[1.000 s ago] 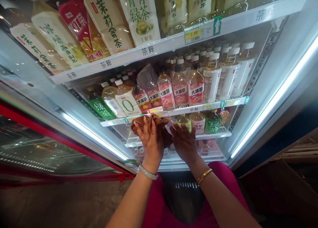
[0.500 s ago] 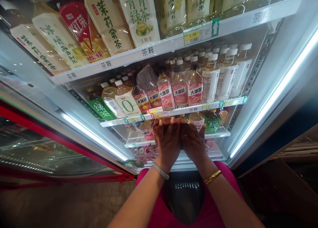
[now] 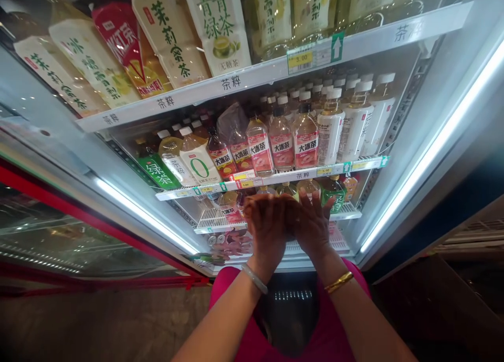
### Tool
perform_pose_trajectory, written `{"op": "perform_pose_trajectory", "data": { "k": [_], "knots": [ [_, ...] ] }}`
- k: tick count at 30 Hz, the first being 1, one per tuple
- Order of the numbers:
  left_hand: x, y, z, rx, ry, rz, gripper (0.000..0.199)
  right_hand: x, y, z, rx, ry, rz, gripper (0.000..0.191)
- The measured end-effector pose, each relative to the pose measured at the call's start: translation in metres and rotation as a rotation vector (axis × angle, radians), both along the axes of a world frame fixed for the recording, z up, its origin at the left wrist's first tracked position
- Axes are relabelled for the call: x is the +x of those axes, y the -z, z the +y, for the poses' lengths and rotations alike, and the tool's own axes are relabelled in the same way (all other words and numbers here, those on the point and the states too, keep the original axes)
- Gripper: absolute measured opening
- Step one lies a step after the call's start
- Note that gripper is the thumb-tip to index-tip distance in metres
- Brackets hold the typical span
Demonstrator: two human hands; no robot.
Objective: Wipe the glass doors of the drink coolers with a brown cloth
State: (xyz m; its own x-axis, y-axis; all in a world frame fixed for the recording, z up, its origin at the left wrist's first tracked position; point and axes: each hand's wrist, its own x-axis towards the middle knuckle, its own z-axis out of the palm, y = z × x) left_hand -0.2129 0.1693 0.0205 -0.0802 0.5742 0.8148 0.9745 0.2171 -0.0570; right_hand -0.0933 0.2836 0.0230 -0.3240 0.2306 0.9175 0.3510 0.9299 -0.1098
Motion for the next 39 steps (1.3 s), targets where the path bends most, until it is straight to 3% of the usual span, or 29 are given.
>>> {"op": "perform_pose_trajectory", "data": {
  "k": [4,8,10,14,17,19,21,23,25,27,29,31,33,35,39],
  "knots": [
    [-0.007,-0.008,-0.003,0.021,0.057,0.183,0.066,0.012,0.001,0.007,-0.007,-0.018,-0.028,0.071],
    [-0.017,-0.037,-0.018,0.12,-0.03,0.009,0.083,0.023,-0.003,0.016,-0.017,0.046,-0.023,0.073],
    [-0.009,-0.042,-0.013,0.165,-0.074,-0.075,0.086,0.023,-0.002,0.018,0.006,0.055,-0.008,0.074],
    [0.017,-0.017,0.012,0.075,0.027,0.018,0.075,0.021,0.003,0.021,-0.001,0.04,0.001,0.071],
    [0.016,-0.001,0.015,0.057,0.112,0.157,0.068,0.023,0.006,0.023,0.006,0.012,-0.027,0.069],
    [0.006,-0.007,0.006,0.061,0.093,0.137,0.073,0.024,0.005,0.024,0.016,0.002,-0.027,0.07],
    [-0.002,-0.024,-0.003,0.123,0.021,0.015,0.081,0.024,0.003,0.024,0.023,0.001,-0.011,0.071],
    [0.0,-0.041,-0.004,0.222,-0.07,-0.124,0.086,0.023,0.002,0.023,0.024,0.013,0.007,0.071],
    [0.013,-0.047,0.005,0.238,-0.094,-0.157,0.088,0.021,0.003,0.022,0.021,0.02,0.023,0.067],
    [0.028,-0.037,0.017,0.159,-0.034,-0.071,0.084,0.021,0.005,0.023,0.026,0.009,0.035,0.062],
    [0.037,-0.016,0.025,0.087,0.04,0.025,0.078,0.022,0.006,0.024,0.043,-0.009,0.036,0.058],
    [0.035,0.006,0.024,0.046,0.08,0.063,0.074,0.026,0.004,0.025,0.057,-0.02,0.022,0.055],
    [0.024,0.017,0.016,-0.005,0.096,0.085,0.076,0.031,0.0,0.025,0.044,-0.027,-0.011,0.053],
    [0.013,0.014,0.008,-0.032,0.085,0.085,0.078,0.036,-0.004,0.025,0.027,-0.027,-0.048,0.053],
    [0.019,-0.019,0.012,0.04,0.001,-0.027,0.077,0.042,-0.006,0.026,0.026,-0.006,-0.088,0.053]
  ]
}}
